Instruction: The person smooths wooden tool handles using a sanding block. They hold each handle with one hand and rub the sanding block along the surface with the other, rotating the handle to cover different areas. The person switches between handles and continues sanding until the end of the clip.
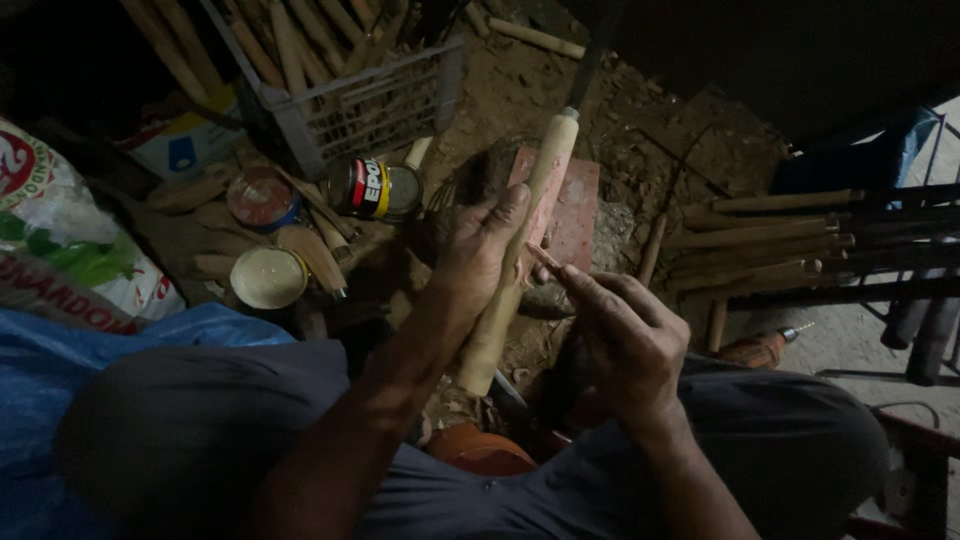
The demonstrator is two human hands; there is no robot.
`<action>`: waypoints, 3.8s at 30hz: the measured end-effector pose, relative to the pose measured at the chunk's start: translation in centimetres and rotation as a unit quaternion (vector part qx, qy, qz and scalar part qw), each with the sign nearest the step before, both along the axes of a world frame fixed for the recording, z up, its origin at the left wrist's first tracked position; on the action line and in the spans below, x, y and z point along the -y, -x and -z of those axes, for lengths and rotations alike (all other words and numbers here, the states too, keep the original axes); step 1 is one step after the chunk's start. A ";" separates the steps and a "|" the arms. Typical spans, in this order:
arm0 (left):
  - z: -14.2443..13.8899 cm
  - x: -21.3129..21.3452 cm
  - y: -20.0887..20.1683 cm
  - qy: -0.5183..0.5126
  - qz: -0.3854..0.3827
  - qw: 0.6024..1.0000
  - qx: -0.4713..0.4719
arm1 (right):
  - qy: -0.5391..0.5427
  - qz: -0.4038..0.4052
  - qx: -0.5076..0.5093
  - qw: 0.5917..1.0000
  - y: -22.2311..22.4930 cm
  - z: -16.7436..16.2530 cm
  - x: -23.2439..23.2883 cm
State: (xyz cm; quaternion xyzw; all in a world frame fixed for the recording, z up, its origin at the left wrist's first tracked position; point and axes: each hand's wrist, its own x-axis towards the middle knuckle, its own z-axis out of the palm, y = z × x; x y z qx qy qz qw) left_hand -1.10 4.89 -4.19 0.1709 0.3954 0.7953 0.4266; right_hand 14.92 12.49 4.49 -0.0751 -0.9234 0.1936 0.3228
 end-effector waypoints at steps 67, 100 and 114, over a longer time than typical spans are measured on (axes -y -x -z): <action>1.0 -0.9 0.7 -0.060 -0.037 0.997 0.037 | -0.041 -0.066 0.076 0.994 -1.5 0.1 -0.5; 1.9 -1.1 0.6 -0.038 0.005 0.999 -0.008 | 0.063 -0.009 0.027 0.998 -0.2 1.1 -0.9; 0.7 -0.3 0.2 -0.047 0.003 0.997 0.065 | 0.045 -0.066 0.064 0.995 -1.2 0.0 -0.9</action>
